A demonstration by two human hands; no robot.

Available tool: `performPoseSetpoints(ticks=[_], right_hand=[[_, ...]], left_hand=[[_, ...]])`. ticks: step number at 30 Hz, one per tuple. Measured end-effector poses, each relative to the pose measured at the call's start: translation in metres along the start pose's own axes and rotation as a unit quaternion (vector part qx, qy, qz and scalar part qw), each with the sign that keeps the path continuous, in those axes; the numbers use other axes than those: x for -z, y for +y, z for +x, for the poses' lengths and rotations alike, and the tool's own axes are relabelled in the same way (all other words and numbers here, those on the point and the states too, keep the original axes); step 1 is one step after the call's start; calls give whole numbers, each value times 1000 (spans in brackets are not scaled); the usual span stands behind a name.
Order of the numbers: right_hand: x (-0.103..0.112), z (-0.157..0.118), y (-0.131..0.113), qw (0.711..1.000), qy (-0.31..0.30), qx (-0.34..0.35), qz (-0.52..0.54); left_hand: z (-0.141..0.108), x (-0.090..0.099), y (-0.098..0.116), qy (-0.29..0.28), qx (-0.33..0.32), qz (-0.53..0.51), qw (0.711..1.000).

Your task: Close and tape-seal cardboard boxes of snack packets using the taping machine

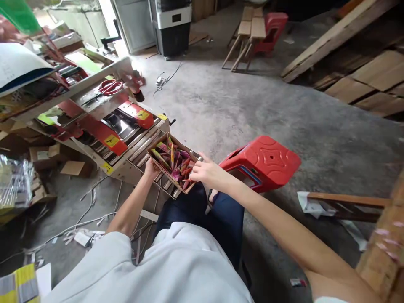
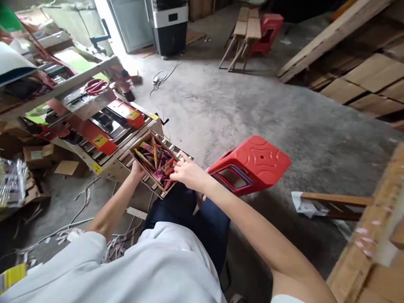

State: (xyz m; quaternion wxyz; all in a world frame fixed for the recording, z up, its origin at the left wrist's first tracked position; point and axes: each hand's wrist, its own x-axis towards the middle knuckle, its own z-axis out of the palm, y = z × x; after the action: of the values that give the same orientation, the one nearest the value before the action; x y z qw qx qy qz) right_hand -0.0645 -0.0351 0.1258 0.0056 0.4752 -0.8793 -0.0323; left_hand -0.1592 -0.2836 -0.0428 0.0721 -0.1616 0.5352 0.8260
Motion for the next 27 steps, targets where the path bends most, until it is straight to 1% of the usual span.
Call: performPoseSetpoints(ticks=[2,3,4,5,6,7,9,11,13,15,18,20,22,24,25,27], right_hand=[[-11,27,23,999,-28,29,-5],[-15,35,32,999,-41,36,-3],[-17,38,39,998,-50,36,3],[-18,37,44,998,-51,31,11],[-18,34,48,998,-46,24,22],[-17,28,49,999,-35,13,35],[-16,17,46,998,5,-14,68],[-18,14,39,992,54,-42,105],[-26,27,30,986,85,-56,135],[-40,54,24,982,80,-64,159],[-63,99,21,976,28,-98,190],[-78,118,19,972,-2,-123,201],[-89,127,16,970,-19,-140,199],[-94,128,13,969,-28,-152,193],[-95,127,13,968,-30,-153,196],[-97,126,17,961,-29,-153,227]], left_hand=[[11,13,3,64,-21,-3,998],[15,17,4,92,-29,-4,995],[16,19,7,115,-46,-4,992],[16,21,12,133,-76,-2,988],[14,21,19,141,-118,3,983],[10,20,28,136,-167,15,976],[0,16,49,92,-259,63,959],[-10,10,70,30,-309,137,941],[-18,3,86,-11,-343,209,916],[-22,-1,94,-26,-367,262,892],[-25,-1,98,-47,-364,325,872],[-27,1,100,-86,-345,375,856],[-27,1,104,-136,-328,434,828],[-23,-2,107,-175,-316,497,789],[-19,-6,108,-185,-311,526,770],[-9,-15,106,-173,-303,569,744]])
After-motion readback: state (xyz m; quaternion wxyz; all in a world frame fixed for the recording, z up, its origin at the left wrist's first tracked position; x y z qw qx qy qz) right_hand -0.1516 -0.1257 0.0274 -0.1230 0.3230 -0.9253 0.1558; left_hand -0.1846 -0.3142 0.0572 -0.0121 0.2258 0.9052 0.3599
